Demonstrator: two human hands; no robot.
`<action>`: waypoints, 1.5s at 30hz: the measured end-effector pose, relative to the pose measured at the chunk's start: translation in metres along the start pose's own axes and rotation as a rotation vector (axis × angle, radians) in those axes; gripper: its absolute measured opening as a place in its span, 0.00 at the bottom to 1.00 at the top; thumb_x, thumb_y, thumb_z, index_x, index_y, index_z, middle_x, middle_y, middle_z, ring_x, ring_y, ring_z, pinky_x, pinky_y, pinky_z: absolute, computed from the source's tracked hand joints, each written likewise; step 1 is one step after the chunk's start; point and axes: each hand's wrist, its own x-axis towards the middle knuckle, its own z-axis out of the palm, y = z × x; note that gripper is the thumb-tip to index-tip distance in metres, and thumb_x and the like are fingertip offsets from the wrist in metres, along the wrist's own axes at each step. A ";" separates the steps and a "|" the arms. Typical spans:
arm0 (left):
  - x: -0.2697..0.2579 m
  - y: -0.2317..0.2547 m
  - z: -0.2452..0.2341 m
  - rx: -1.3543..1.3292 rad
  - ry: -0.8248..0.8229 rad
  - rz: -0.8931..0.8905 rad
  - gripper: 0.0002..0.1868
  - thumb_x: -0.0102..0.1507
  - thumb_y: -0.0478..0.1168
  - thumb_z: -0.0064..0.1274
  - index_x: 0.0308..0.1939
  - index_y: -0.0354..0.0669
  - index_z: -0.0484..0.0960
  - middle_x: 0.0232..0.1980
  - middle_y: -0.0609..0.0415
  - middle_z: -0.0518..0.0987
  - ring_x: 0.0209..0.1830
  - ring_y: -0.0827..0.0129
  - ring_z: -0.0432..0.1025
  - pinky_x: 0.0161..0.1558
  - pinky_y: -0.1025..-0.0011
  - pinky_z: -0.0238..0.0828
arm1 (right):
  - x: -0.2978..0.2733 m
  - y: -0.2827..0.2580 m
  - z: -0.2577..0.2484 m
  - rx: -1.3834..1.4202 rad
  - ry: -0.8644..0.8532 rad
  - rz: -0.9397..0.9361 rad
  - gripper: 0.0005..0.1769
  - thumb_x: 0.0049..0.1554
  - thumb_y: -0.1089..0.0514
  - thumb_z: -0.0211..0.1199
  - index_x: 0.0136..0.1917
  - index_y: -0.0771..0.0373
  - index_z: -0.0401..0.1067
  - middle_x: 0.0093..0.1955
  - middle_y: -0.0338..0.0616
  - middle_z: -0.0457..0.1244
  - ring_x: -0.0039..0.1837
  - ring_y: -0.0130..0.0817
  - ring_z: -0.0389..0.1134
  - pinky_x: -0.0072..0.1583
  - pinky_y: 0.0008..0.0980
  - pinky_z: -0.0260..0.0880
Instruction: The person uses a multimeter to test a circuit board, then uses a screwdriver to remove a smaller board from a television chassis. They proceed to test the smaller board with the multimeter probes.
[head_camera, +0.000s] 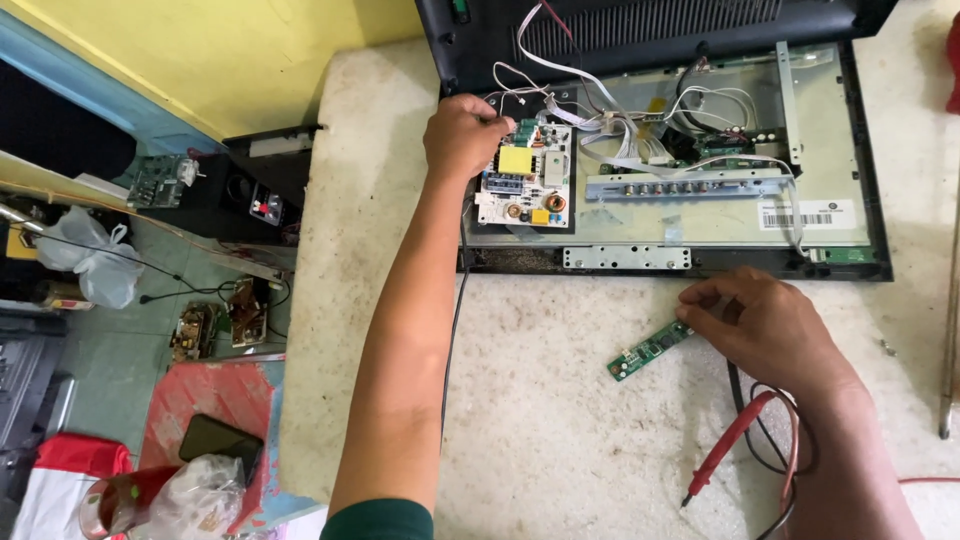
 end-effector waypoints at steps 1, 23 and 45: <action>0.000 0.000 0.001 0.021 0.011 0.015 0.13 0.55 0.55 0.67 0.35 0.57 0.86 0.42 0.64 0.88 0.42 0.69 0.82 0.39 0.67 0.77 | 0.000 -0.001 -0.001 0.005 -0.003 0.014 0.12 0.53 0.47 0.71 0.49 0.49 0.85 0.46 0.36 0.72 0.47 0.31 0.74 0.52 0.33 0.71; -0.209 0.094 -0.059 0.046 -0.519 0.198 0.06 0.68 0.46 0.54 0.46 0.56 0.82 0.51 0.55 0.86 0.10 0.87 0.55 0.11 0.87 0.53 | -0.002 0.017 -0.012 -0.050 -0.224 -0.148 0.17 0.50 0.49 0.74 0.55 0.44 0.85 0.53 0.33 0.67 0.48 0.31 0.69 0.52 0.31 0.68; -0.224 0.034 0.025 -0.087 -0.560 0.459 0.19 0.50 0.45 0.67 0.45 0.53 0.86 0.43 0.53 0.82 0.45 0.56 0.79 0.48 0.60 0.78 | -0.002 0.032 -0.011 0.413 -0.093 -0.201 0.16 0.52 0.65 0.68 0.55 0.64 0.77 0.47 0.51 0.69 0.44 0.41 0.74 0.46 0.37 0.76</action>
